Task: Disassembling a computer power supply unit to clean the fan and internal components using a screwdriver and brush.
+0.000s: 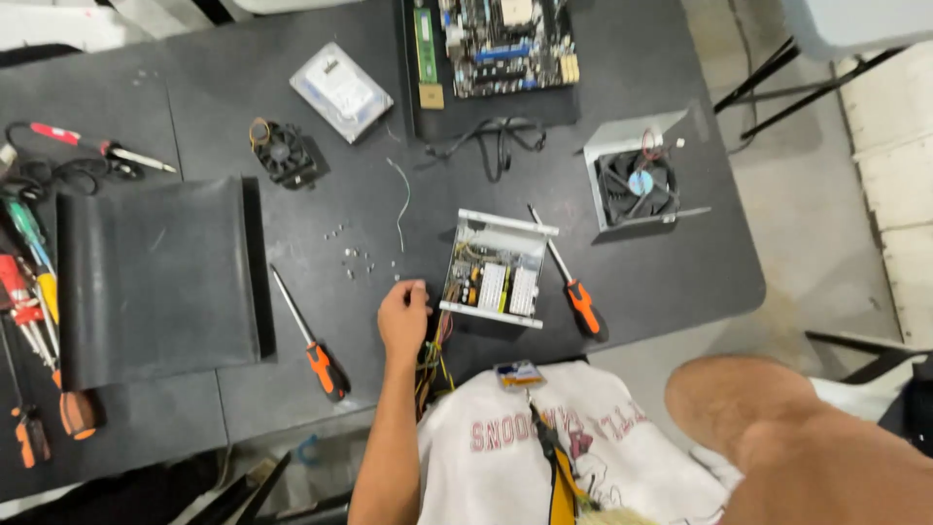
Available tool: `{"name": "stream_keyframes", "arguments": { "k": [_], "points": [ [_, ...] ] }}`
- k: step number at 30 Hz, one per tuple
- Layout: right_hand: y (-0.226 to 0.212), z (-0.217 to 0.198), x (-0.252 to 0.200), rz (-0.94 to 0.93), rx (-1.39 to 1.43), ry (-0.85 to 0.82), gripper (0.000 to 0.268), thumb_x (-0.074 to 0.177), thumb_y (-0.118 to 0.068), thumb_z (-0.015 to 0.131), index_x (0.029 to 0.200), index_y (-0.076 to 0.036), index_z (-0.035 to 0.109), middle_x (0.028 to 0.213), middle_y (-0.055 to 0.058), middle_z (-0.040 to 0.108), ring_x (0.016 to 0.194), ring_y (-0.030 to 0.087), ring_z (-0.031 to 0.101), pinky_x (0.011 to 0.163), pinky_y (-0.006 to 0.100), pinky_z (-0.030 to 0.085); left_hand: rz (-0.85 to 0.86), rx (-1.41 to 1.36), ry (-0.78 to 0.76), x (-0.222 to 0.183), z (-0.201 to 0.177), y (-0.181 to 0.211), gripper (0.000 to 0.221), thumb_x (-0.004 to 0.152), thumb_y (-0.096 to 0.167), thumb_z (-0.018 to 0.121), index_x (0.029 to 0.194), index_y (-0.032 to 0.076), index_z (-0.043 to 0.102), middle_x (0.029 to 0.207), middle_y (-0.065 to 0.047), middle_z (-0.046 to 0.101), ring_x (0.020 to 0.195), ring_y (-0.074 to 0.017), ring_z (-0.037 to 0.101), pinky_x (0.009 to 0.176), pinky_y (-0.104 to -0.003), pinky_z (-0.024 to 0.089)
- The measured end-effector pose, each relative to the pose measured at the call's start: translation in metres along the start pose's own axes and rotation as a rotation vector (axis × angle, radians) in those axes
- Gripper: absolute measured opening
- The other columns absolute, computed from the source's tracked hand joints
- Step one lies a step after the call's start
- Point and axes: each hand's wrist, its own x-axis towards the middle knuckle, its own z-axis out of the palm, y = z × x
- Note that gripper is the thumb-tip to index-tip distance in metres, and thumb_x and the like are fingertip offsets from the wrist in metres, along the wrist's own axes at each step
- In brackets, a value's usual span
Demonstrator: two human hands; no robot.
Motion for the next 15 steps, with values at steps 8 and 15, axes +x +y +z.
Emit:
{"name": "stream_keyframes", "arguments": {
  "k": [8, 15],
  "points": [
    [0.042, -0.021, 0.034, 0.148, -0.186, -0.010, 0.052, 0.105, -0.052, 0.030, 0.114, -0.013, 0.064, 0.081, 0.002, 0.057, 0.077, 0.013, 0.055, 0.077, 0.029, 0.044, -0.113, -0.298, -0.069, 0.001, -0.006, 0.002, 0.025, 0.100, 0.020, 0.061, 0.111, 0.000, 0.072, 0.099, -0.022, 0.073, 0.087, -0.0308, 0.075, 0.078, -0.041, 0.062],
    [0.138, -0.001, 0.059, 0.736, -0.132, -0.008, 0.031, 0.103, -0.037, 0.054, 0.111, -0.015, 0.074, 0.077, -0.004, 0.061, 0.055, 0.005, 0.059, 0.057, 0.019, 0.058, -0.002, -0.246, -0.412, -0.051, -0.029, 0.040, 0.061, 0.086, 0.032, 0.082, 0.139, 0.009, 0.063, 0.137, -0.025, 0.061, 0.136, -0.0415, 0.052, 0.112, -0.049, 0.045]
  ]
}}
